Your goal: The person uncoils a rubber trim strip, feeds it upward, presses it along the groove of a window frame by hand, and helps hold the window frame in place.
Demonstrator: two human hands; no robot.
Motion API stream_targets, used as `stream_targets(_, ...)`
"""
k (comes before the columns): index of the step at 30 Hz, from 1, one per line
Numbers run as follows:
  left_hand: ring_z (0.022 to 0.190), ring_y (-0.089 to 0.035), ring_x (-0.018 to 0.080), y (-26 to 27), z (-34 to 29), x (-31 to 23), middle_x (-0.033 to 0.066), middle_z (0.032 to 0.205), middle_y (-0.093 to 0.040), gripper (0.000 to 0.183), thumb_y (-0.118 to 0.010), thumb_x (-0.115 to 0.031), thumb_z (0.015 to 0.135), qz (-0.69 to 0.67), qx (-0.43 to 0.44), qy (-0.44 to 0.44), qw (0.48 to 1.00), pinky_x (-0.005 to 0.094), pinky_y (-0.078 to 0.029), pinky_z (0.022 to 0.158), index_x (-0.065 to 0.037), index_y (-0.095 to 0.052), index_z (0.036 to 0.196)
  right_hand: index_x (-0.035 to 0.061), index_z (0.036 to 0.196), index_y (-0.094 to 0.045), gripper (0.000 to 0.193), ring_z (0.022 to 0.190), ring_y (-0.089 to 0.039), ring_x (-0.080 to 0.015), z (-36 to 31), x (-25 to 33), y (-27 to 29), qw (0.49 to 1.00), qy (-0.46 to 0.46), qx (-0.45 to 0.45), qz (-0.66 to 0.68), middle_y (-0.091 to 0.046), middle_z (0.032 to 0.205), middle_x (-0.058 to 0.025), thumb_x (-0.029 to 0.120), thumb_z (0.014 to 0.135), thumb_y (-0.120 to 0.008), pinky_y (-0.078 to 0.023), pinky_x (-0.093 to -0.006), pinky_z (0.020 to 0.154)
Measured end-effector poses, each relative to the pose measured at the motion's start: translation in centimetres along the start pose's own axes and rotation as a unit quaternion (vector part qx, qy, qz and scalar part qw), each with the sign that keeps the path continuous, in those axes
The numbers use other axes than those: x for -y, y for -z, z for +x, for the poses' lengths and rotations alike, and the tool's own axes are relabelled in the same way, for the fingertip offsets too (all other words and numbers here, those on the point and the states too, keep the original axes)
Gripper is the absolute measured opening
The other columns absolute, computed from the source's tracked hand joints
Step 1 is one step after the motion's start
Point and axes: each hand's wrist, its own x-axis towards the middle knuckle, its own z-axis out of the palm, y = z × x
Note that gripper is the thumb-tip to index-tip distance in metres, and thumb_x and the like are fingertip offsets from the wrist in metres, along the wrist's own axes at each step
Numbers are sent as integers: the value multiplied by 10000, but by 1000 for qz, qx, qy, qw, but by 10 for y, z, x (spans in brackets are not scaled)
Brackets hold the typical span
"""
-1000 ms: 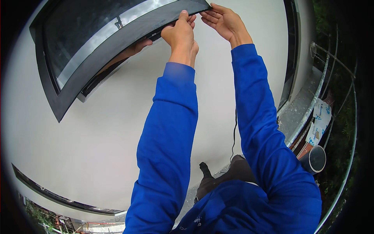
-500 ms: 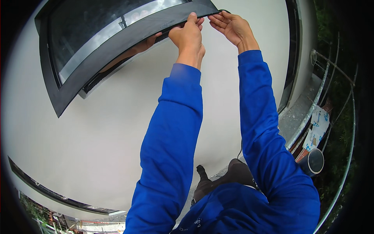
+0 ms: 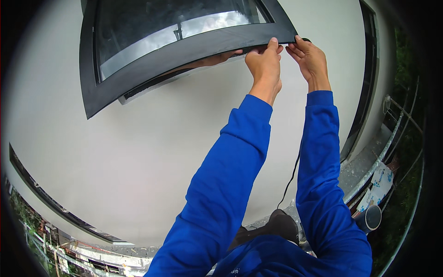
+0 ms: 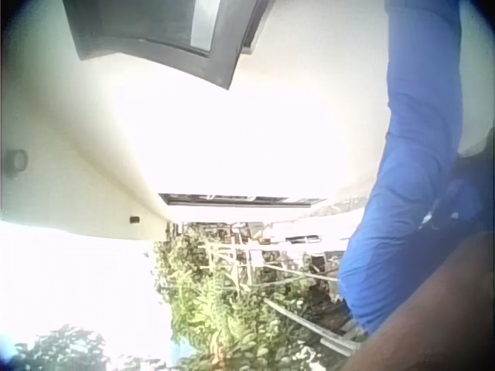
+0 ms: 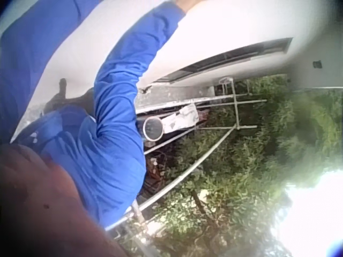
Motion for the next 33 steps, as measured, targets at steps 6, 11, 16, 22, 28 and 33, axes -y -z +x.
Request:
stream_targets(6,1248,-515,325,60,-64,-33,204,1272,-512,544,-676,-344,941,-4,15,-17,1000,409,-419,1033,46,-472,1260,-27,905,-566,144,861,-658,-220,1,3,5,1000,6,15,26,-626,898,-127,78,928,-663,-554,-428,976)
stream_targets(11,1200,-562,331,148,-102,-89,204,1193,-557,484,-588,-412,983,43,-122,-170,977,437,-432,1042,29,-515,1170,-4,891,-580,134,854,-651,-214,5,0,15,998,-2,42,42,-627,896,-118,93,933,-662,-535,-437,1004)
stream_targets(16,1172,-580,348,210,-103,-163,235,1148,-572,558,-461,-456,1026,53,-224,-275,934,454,-478,1011,83,-497,1165,28,877,-591,116,886,-651,-195,11,1,20,998,-10,53,36,-634,901,-100,100,935,-662,-516,-426,1034)
stream_targets(22,1068,-635,341,226,-101,-202,230,1084,-601,599,-454,-450,1029,76,-253,-276,924,440,-537,951,129,-497,1176,1,967,-599,121,920,-647,-194,23,-8,33,997,-22,68,42,-638,966,-116,109,945,-651,-492,-432,1066)
stream_targets(28,965,-670,318,224,-89,-208,206,991,-626,377,-619,-246,981,45,-236,-283,928,431,-591,869,117,-551,1060,-22,1023,-617,165,945,-641,-188,30,-9,41,995,-49,71,52,-642,1000,-112,113,939,-662,-469,-425,1091)
stream_targets(33,941,-671,326,230,-86,-218,213,965,-624,334,-618,-202,979,19,-239,-274,931,431,-591,881,121,-555,1035,-49,1074,-621,201,953,-636,-193,38,-14,48,995,-45,81,45,-636,1015,-119,104,947,-647,-464,-427,1097)
